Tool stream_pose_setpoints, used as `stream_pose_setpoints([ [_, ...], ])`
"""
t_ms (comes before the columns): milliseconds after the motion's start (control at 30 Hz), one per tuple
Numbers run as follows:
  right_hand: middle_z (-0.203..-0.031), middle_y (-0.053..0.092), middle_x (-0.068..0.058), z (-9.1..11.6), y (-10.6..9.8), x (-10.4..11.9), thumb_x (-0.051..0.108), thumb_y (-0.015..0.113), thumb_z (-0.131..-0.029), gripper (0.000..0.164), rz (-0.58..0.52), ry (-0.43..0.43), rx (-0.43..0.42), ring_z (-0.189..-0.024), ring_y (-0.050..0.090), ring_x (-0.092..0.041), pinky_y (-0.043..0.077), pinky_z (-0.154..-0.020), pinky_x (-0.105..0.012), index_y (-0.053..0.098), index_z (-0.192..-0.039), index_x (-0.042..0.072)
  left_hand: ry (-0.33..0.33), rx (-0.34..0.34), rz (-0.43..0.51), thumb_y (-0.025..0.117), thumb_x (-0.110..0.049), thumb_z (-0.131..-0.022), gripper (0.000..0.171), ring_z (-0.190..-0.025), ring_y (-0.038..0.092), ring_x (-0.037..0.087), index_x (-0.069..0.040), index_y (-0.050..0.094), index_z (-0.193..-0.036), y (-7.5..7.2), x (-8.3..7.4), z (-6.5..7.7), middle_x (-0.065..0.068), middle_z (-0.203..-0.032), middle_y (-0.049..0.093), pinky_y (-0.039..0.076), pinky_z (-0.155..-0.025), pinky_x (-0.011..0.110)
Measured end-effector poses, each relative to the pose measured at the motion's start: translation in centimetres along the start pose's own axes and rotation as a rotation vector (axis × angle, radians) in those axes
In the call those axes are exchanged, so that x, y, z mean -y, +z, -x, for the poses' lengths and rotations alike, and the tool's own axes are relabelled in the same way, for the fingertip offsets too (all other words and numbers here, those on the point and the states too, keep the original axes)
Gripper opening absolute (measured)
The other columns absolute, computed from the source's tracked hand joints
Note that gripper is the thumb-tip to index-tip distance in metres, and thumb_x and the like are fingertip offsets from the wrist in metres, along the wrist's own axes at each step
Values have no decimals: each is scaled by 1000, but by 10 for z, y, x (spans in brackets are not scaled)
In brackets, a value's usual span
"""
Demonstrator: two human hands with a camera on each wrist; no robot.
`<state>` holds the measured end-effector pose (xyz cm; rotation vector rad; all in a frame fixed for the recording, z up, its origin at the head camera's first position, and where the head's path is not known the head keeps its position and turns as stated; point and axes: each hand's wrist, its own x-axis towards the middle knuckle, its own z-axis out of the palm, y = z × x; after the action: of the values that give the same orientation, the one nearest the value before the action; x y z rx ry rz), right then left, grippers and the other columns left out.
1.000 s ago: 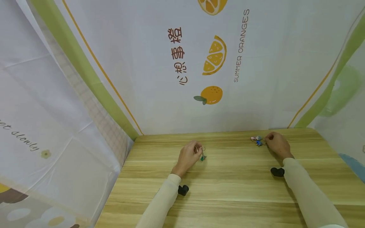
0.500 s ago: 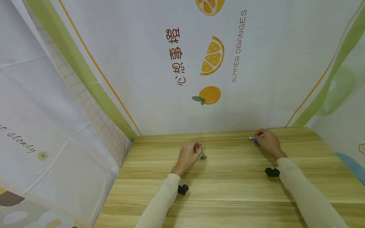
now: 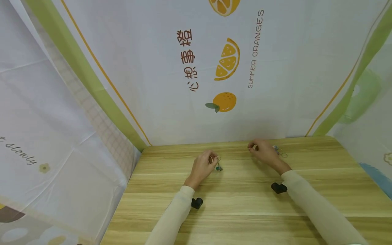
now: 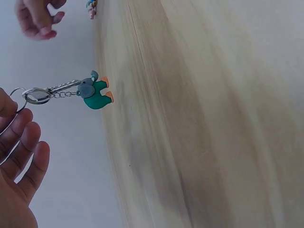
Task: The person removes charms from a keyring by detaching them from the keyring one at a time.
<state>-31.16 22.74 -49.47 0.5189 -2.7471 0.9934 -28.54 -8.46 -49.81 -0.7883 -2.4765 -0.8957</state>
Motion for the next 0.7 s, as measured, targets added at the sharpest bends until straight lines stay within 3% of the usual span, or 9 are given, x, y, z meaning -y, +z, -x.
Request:
stream_pose_setpoints([
  [333,-105,75,-2,-6,28,49,14,70,-104,10,-62,-176,69,-84,65,-10,56,-71,-29,74,-113,12,-27,11,8,66,-14,-104,8,-71,61,9,-10,73,-106,0,-5,-2,2,-91,73,46,-59,18],
  [500,-102,75,2,-7,40,61,20,71,-105,12,-80,-195,83,-78,63,-5,54,-66,-26,75,-113,12,-29,19,19,66,-13,-104,8,-71,61,9,-9,73,-107,0,-5,-3,3,-91,73,47,-60,18],
  [700,-102,74,1,-5,49,68,18,70,-105,12,-153,-193,100,-72,64,-10,54,-63,-27,75,-113,12,-25,21,24,67,-12,-104,8,-72,62,10,-8,73,-106,0,-6,-3,3,-91,73,46,-60,17],
])
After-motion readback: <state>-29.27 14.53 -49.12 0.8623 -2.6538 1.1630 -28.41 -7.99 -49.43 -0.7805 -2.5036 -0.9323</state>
